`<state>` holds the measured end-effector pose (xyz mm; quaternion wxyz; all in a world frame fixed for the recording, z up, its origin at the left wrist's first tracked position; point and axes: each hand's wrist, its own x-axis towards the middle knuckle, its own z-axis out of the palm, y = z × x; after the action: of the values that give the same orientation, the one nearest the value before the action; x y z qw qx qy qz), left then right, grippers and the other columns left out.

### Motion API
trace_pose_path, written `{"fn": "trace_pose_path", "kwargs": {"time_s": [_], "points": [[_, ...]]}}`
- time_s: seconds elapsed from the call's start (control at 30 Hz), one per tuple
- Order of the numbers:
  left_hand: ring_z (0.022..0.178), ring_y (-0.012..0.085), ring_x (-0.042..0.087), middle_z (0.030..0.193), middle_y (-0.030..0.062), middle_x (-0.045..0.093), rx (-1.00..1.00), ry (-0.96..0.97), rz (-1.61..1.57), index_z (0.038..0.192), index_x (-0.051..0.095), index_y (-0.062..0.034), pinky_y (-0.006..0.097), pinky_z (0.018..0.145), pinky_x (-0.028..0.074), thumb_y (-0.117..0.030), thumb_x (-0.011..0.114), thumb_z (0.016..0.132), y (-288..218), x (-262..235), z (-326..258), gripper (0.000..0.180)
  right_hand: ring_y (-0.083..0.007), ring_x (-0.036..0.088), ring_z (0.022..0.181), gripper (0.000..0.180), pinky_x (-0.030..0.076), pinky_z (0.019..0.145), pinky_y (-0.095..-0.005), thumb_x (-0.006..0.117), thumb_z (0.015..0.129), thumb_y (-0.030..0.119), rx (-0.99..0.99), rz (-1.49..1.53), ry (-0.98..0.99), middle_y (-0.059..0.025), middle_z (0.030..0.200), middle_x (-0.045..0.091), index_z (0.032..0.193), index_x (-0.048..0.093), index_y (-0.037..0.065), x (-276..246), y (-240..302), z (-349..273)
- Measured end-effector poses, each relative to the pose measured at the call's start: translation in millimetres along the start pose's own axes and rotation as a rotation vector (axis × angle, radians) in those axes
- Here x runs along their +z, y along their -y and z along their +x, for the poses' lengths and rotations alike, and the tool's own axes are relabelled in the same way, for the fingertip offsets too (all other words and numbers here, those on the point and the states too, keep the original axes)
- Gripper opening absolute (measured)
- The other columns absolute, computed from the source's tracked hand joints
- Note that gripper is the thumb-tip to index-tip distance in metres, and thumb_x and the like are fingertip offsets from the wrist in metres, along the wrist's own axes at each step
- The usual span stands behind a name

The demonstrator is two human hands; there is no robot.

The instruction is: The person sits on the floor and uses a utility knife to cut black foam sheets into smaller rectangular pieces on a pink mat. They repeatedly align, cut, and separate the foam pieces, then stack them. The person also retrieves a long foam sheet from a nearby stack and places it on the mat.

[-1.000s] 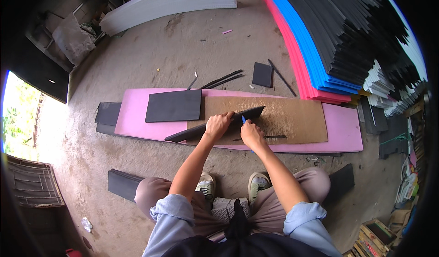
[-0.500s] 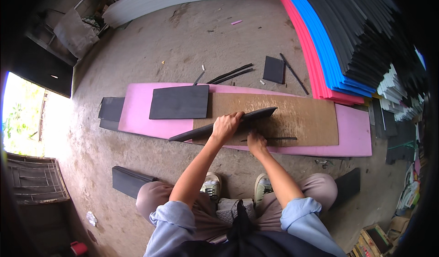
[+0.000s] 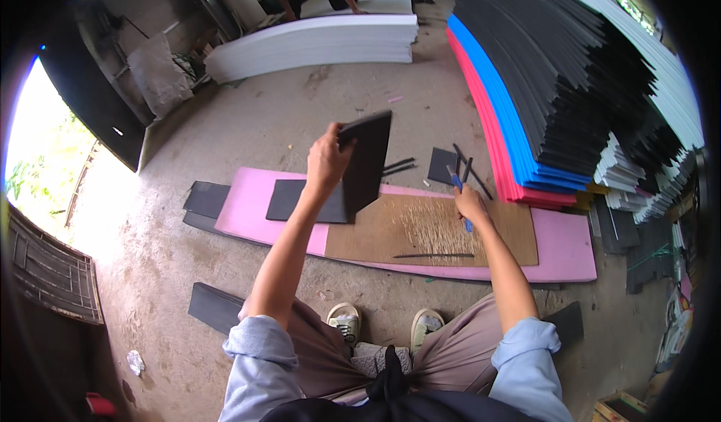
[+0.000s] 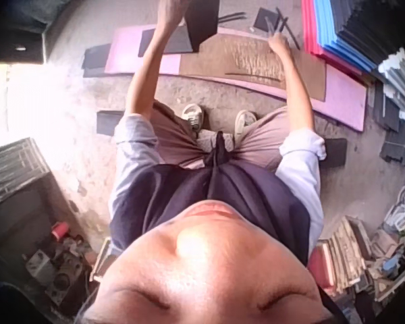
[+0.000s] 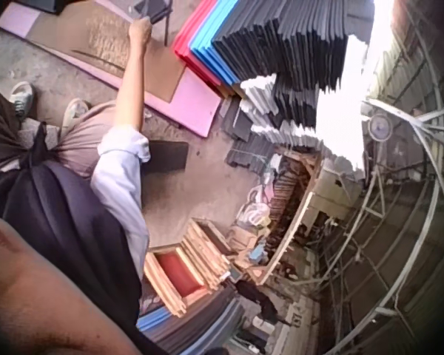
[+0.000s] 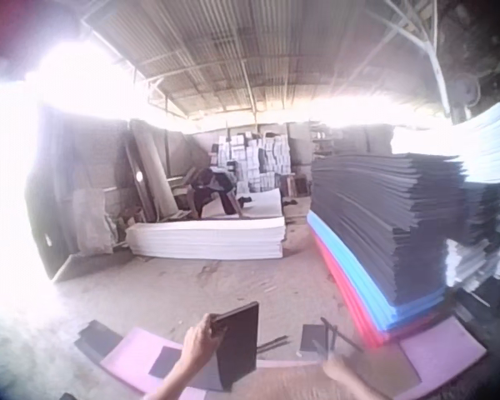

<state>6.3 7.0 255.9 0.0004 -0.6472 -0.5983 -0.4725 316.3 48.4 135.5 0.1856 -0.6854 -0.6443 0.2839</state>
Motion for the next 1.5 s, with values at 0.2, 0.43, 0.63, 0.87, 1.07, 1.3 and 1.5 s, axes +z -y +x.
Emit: {"fn": "trace_pose_path", "kwargs": {"time_s": [0.2, 0.43, 0.63, 0.87, 1.07, 1.3, 1.5], "points": [[0.084, 0.0213, 0.059, 0.095, 0.0128, 0.056, -0.685, -0.136, -1.026, 0.113, 0.036, -0.0042, 0.029, 0.070, 0.051, -0.007, 0.057, 0.078, 5, -38, -14, 0.041, -0.0198, 0.057, 0.047, 0.032, 0.046, 0.041, -0.0310, 0.048, 0.086, 0.033, -0.049, 0.773, 0.104, -0.0109, 0.063, 0.056, 0.094, 0.039, 0.003, -18, 26, -25], [0.076, 0.0172, 0.059, 0.093, 0.0101, 0.054, -1.138, 0.140, -1.174, 0.116, 0.031, -0.0091, 0.025, 0.061, 0.051, -0.001, 0.062, 0.072, -1, 8, -87, 0.054, -0.0207, 0.058, 0.080, 0.035, 0.051, 0.068, -0.0334, 0.065, 0.076, 0.027, -0.032, 1.492, 0.360, -0.0096, 0.090, 0.053, 0.092, 0.043, 0.006, 14, 104, -79], [0.098, 0.0227, 0.054, 0.106, 0.0120, 0.048, -0.988, 0.542, -1.195, 0.111, 0.032, -0.0037, 0.033, 0.084, 0.046, 0.001, 0.058, 0.078, -18, 16, -128, 0.043, -0.0151, 0.052, 0.071, 0.026, 0.043, 0.058, -0.0312, 0.063, 0.072, 0.002, 0.109, 1.156, -0.037, -0.0006, 0.077, 0.047, 0.081, 0.040, 0.012, 47, 89, -56], [0.107, 0.0221, 0.048, 0.119, 0.0122, 0.046, -0.991, 0.876, -0.402, 0.127, 0.032, -0.0018, 0.036, 0.089, 0.040, -0.026, 0.057, 0.083, 77, -58, -104, 0.056, -0.0123, 0.050, 0.070, 0.024, 0.041, 0.067, -0.0265, 0.061, 0.068, -0.002, 0.035, 0.825, 0.006, -0.0013, 0.073, 0.048, 0.078, 0.042, 0.008, 80, 58, -19], [0.111, 0.0265, 0.044, 0.122, 0.0151, 0.043, -1.358, 0.309, -0.878, 0.124, 0.036, -0.0006, 0.038, 0.094, 0.037, -0.021, 0.046, 0.088, 178, -15, -177, 0.042, -0.0108, 0.047, 0.069, 0.024, 0.039, 0.067, -0.0256, 0.062, 0.067, -0.001, 0.146, 0.742, 0.085, 0.0004, 0.071, 0.045, 0.078, 0.043, 0.008, 144, 51, -14], [0.104, 0.0261, 0.048, 0.122, 0.0159, 0.041, -1.529, -0.496, -0.980, 0.126, 0.025, -0.0006, 0.033, 0.082, 0.044, -0.014, 0.058, 0.081, 216, 76, -190, 0.058, -0.0097, 0.046, 0.072, 0.022, 0.038, 0.070, -0.0250, 0.062, 0.070, 0.000, 0.195, 0.739, 0.186, 0.0010, 0.077, 0.045, 0.082, 0.045, 0.007, 185, 40, -1], [0.091, 0.0214, 0.050, 0.115, 0.0138, 0.042, -1.413, -0.578, -0.613, 0.131, 0.021, -0.0137, 0.032, 0.066, 0.045, -0.012, 0.057, 0.082, 195, 96, -148, 0.061, -0.0090, 0.045, 0.073, 0.020, 0.037, 0.069, -0.0232, 0.062, 0.071, 0.003, 0.204, 0.737, 0.258, 0.0009, 0.078, 0.046, 0.084, 0.047, 0.006, 181, 25, 7]]}}
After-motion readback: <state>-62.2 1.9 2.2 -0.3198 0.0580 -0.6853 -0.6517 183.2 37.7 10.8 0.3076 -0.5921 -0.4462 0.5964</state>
